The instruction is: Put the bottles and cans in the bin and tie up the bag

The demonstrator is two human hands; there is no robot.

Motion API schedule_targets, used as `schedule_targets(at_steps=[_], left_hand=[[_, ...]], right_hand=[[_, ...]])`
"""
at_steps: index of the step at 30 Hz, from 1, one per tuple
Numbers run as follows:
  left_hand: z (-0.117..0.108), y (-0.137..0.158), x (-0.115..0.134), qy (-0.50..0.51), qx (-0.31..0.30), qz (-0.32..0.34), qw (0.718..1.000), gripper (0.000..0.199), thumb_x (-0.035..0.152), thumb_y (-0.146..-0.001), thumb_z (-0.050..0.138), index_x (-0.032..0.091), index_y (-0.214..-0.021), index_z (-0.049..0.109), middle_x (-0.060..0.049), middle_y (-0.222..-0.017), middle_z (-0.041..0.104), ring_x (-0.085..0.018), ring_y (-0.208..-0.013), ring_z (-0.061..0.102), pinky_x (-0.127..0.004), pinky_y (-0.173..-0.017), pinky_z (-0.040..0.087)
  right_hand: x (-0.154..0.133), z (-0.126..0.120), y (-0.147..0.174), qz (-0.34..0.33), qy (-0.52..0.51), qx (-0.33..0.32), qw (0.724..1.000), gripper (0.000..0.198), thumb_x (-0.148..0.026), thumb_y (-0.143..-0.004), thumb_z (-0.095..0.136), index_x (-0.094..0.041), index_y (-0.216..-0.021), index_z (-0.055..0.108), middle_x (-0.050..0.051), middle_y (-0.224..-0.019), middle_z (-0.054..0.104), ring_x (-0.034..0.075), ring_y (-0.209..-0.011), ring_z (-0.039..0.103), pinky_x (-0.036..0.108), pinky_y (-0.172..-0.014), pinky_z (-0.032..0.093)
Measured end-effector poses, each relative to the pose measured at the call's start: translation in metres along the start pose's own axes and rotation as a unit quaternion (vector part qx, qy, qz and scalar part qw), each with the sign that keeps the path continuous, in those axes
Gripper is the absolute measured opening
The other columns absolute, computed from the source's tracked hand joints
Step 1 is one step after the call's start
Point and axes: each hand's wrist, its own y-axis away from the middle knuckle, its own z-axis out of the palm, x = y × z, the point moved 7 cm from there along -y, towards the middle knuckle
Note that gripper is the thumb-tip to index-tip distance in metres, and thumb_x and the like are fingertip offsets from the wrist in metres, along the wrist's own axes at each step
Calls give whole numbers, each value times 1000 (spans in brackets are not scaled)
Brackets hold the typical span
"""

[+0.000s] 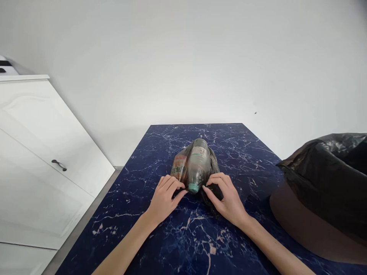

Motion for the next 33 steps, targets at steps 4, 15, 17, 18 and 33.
schedule_targets(at_steps=[4, 15, 17, 18, 33], left_hand=[[-9, 0, -3, 3, 52, -10, 999, 11, 26, -110, 61, 24, -100, 61, -1, -90, 71, -20, -86, 64, -36, -82, 49], [-28, 3, -14, 3, 150, -62, 987, 10, 21, -108, 61, 24, -98, 59, -5, -106, 60, -21, -99, 64, -36, -88, 54], [-31, 3, -17, 1, 162, -77, 984, 11, 21, -108, 61, 24, -98, 59, -5, -105, 60, -21, -100, 64, -37, -89, 54], [-32, 4, -18, 1, 169, -85, 982, 11, 22, -108, 61, 24, -97, 59, -5, -105, 61, -21, -100, 64, -37, -90, 54], [-52, 28, -78, 24, 303, -279, 911, 22, 43, -106, 64, 22, -100, 63, -5, -102, 65, -20, -89, 63, -32, -78, 50]], right_hand=[[3, -1, -1, 2, 0, -8, 1000, 13, -35, -106, 67, -27, -113, 60, 9, -113, 69, 28, -108, 66, 43, -92, 55], [-8, -5, -3, -76, 45, -18, 996, 9, -30, -105, 68, -28, -99, 62, 7, -110, 66, 26, -104, 65, 46, -91, 52], [-6, -7, -3, -72, 46, 3, 996, 7, -26, -104, 67, -27, -100, 62, 7, -109, 66, 26, -102, 64, 45, -90, 51], [-5, -8, -3, -69, 47, 12, 996, 6, -25, -104, 67, -27, -100, 63, 7, -109, 66, 26, -102, 64, 44, -90, 51], [24, -48, -7, 34, 42, 178, 982, 15, -22, -105, 63, -25, -93, 56, 4, -98, 59, 21, -91, 61, 38, -84, 48]])
